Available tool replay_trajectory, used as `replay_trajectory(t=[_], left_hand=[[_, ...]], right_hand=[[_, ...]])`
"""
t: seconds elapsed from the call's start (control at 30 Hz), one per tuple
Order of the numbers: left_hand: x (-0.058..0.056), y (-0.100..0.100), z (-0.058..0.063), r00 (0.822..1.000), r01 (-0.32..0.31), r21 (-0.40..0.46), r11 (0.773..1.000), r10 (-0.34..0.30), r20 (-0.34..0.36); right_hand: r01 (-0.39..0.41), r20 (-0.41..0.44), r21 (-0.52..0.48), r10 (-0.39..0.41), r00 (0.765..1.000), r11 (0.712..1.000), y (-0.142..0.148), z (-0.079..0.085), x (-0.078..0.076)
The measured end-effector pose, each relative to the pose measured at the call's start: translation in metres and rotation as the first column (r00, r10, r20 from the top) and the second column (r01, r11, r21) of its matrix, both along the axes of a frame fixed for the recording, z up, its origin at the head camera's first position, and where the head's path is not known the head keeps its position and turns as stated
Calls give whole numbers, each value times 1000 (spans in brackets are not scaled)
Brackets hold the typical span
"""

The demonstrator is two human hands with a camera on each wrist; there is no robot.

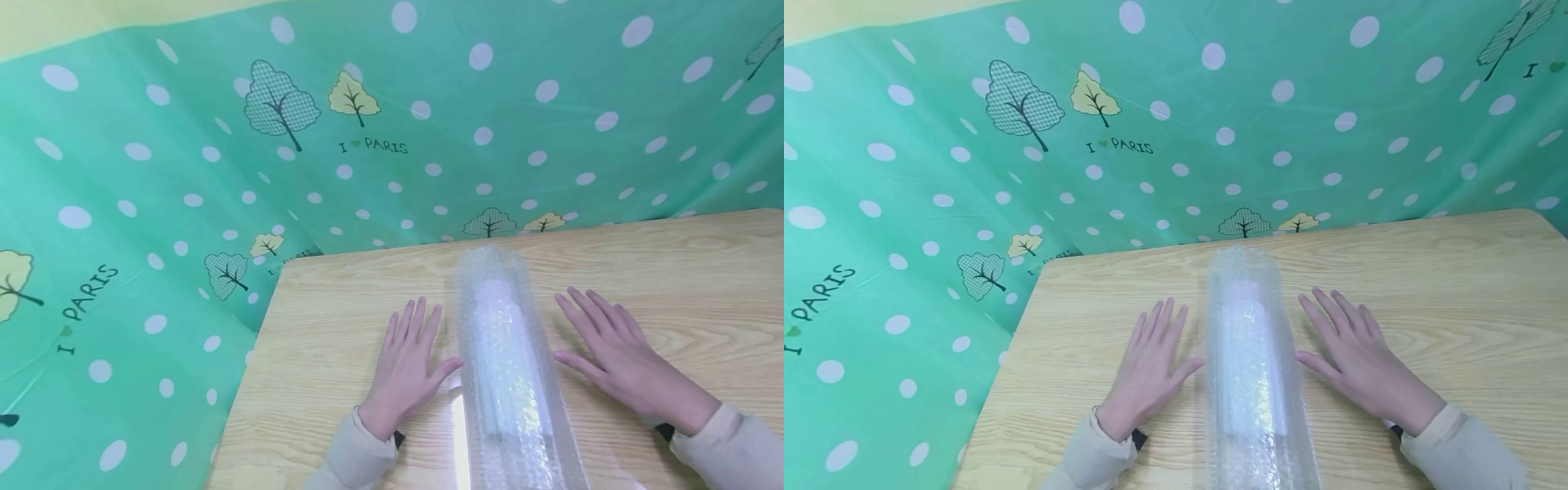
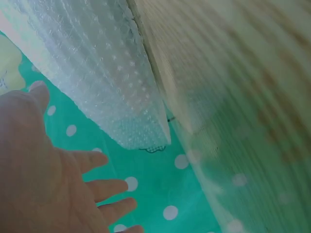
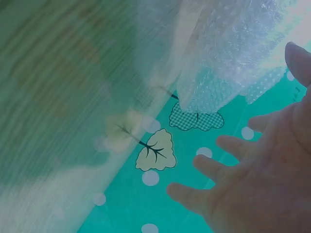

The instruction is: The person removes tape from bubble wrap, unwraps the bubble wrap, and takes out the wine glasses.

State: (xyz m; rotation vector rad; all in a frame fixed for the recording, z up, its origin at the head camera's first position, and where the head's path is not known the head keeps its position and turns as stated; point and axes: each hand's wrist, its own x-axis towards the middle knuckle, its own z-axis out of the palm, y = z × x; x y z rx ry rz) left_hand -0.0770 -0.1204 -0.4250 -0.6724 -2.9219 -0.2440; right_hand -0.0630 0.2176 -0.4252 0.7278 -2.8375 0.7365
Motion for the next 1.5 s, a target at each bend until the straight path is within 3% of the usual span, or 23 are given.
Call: replay_trajectory(t=[0.47,0.77,0.97,1.17,1.37,1.5], left_hand=[[2,4,6,1000,15,29,999,-15,5],[3,8,7,999,42,39,998,-42,7],[4,11,10,997,54,119,991,-61,54],[6,18,13,988,42,228,973,-74,136],[11,23,14,967,21,366,930,-112,230],[13,25,15,953,5,414,910,-130,275]], right_hand=[[-36,-29,-28,35,999,999,-10,7,-4],[-19,-15,-65,18,1000,998,-20,12,-8],[-21,-44,-63,19,999,998,-26,15,-12],[-34,-82,-60,29,996,998,-32,18,-18],[-68,-86,-56,63,994,996,-38,22,-22],[-78,-70,-56,74,995,995,-42,23,-24]])
